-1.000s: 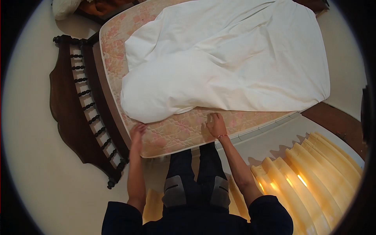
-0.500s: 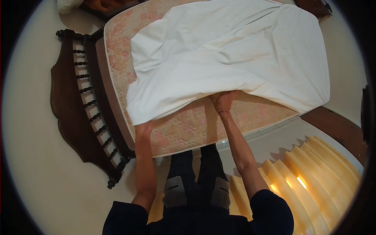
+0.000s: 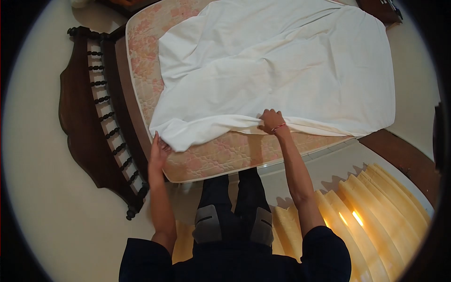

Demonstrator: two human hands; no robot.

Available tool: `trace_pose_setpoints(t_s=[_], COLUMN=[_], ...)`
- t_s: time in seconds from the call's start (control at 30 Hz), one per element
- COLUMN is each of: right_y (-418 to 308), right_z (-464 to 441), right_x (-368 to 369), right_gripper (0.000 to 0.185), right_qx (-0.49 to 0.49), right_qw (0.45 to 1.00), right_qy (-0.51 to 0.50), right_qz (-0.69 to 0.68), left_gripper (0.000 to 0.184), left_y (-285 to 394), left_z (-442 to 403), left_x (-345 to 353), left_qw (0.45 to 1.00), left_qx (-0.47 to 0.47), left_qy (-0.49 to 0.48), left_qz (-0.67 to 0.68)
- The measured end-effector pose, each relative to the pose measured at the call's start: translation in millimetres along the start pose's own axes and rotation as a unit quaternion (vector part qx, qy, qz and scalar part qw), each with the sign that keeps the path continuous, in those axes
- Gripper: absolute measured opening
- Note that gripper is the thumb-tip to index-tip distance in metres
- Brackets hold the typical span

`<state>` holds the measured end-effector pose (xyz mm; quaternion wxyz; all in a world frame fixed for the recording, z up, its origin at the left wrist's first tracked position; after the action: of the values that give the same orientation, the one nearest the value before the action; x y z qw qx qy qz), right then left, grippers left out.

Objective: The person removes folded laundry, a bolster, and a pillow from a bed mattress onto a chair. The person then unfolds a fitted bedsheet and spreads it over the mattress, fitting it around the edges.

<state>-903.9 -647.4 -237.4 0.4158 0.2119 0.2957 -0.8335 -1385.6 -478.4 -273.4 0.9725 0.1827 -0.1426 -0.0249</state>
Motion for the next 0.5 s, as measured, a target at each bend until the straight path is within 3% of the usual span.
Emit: trace_pose_setpoints(t_s=[0.03,0.1,0.17,0.23,0.27,0.33,0.4,0.43,0.5], right_y=[-1,-8,-19,-40,-51,-65,-89,-100,-115], right_z=[-6,-7,0,9,14,13,16,11,0], right_x=[17,39,49,54,56,82,91,95,104], right_gripper=[0.040,0.049,0.050,0.052,0.053,0.053,0.054,0.054,0.049], right_qx=[0.032,0.042,-0.056,-0.101,-0.139,-0.168,-0.195,-0.199,-0.215], right_qw=[0.997,0.996,0.967,0.953,0.931,0.939,0.948,0.949,0.933], right_qy=[-0.038,-0.053,0.244,0.285,0.330,0.279,0.202,0.199,0.270], right_qz=[0.053,0.064,0.037,-0.016,-0.070,-0.107,-0.147,-0.144,-0.103], left_gripper=[0.039,0.031,0.024,0.018,0.012,0.009,0.024,0.024,0.042], left_y=[-17,-69,-120,-159,-162,-155,-146,-140,-121], left_z=[8,-4,3,19,32,51,49,40,15], left_x=[16,-1,-18,5,35,76,97,102,111], left_qw=[0.990,0.933,0.932,0.857,0.840,0.820,0.632,0.634,0.583], left_qx=[0.019,0.126,0.166,0.299,0.298,0.292,0.388,0.387,0.359], left_qy=[0.140,0.313,0.318,0.326,0.302,0.281,0.246,0.250,0.292], left_qz=[0.001,0.124,0.054,-0.265,-0.338,-0.405,-0.624,-0.621,-0.668])
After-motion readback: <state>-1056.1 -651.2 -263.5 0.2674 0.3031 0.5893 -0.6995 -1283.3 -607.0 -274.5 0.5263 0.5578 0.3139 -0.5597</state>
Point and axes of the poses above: each hand's wrist, its own z-axis away from the middle knuckle, its own x-axis out of the palm, y = z × x, the point moved 2 cm from there along -z, towards the middle knuckle, and after that the axes turned 10 degrees about -z, right-handed, at the moved point
